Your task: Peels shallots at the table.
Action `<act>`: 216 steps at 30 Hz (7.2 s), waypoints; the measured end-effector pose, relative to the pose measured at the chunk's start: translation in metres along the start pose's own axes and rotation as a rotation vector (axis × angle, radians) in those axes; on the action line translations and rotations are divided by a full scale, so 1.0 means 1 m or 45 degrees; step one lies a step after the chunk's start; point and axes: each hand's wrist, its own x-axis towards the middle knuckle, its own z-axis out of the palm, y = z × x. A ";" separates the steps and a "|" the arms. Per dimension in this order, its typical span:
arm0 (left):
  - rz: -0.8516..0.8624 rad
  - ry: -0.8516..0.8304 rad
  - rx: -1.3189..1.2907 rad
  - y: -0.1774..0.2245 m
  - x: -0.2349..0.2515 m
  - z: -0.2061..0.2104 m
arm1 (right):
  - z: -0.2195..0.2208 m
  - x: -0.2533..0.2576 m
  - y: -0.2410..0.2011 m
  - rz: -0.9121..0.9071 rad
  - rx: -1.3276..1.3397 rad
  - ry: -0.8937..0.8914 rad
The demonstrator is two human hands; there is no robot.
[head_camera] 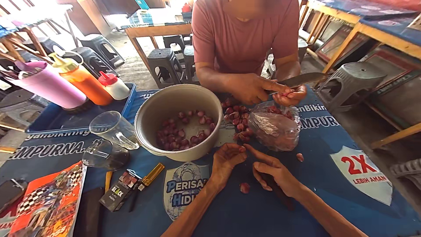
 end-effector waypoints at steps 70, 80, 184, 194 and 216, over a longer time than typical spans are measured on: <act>0.020 0.032 0.031 0.000 -0.001 -0.001 | -0.001 0.000 0.006 -0.093 -0.230 0.050; 0.004 0.001 0.025 0.000 -0.001 -0.001 | -0.002 0.001 0.002 0.005 -0.083 0.124; 0.075 -0.227 0.430 0.003 -0.002 -0.005 | -0.006 0.009 0.007 0.072 0.002 0.078; 0.087 -0.266 0.419 0.002 -0.001 -0.007 | -0.009 0.009 0.007 0.081 0.009 0.073; 0.139 -0.236 0.443 0.000 0.001 -0.010 | -0.011 0.010 0.008 0.095 0.060 0.058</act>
